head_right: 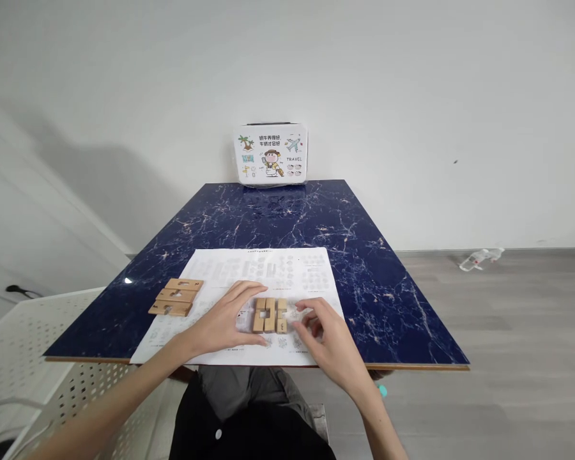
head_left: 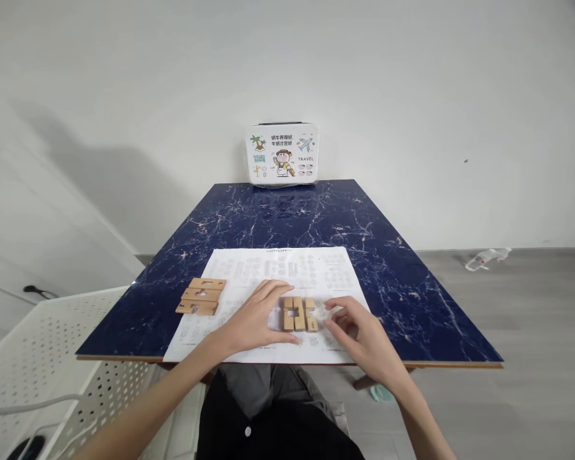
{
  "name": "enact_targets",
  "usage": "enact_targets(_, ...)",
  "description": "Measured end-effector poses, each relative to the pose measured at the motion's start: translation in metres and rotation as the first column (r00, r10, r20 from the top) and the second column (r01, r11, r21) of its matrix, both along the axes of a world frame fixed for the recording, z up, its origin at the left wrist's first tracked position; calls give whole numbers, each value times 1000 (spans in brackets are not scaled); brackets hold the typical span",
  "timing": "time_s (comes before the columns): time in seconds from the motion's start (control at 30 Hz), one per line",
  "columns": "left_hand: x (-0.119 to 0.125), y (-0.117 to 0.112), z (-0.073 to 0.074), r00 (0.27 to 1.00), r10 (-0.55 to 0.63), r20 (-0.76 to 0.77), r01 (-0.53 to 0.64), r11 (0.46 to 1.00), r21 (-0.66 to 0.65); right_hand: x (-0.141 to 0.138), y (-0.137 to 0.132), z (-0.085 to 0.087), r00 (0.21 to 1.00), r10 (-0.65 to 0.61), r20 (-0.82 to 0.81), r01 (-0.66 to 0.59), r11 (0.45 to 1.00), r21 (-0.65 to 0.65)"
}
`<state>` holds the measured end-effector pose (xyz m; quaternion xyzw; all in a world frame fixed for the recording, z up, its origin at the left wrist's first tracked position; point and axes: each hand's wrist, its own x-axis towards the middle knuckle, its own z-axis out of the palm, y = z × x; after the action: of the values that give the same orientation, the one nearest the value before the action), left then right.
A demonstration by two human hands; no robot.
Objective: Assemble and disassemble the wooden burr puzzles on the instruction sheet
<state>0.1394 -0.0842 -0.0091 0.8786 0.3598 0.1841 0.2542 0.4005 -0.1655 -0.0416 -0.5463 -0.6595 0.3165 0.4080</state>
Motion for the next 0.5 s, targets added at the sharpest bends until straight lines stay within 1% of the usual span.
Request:
enact_targets(0.07,-3,-1,-1,1000,5,0,-5,1000,-2,-3,1,3,997,49,66,-50,999,18)
enact_targets(0.17,-5,-3,1,1000,-6,19,6,1000,-7,-8,4,8,974,117,192,-120,993,4)
enact_targets(0.23,-8,-5,3,999,22,34,-21,1000,-17,-11,8,11,958,143,248,-146,989,-5)
enact_targets(0.3,-12,-9,6,996,68,53,-66,997,-38,-13,11,12,954,152,258,-157,988,-2)
enact_targets(0.37,-16,-15,8,992,100,82,-96,994,-56,-14,13,12,961,149,233,-154,988,4)
enact_targets(0.5,-20,-23,9,979,129,160,-114,988,-101,-14,17,12,967,161,199,-162,987,-10)
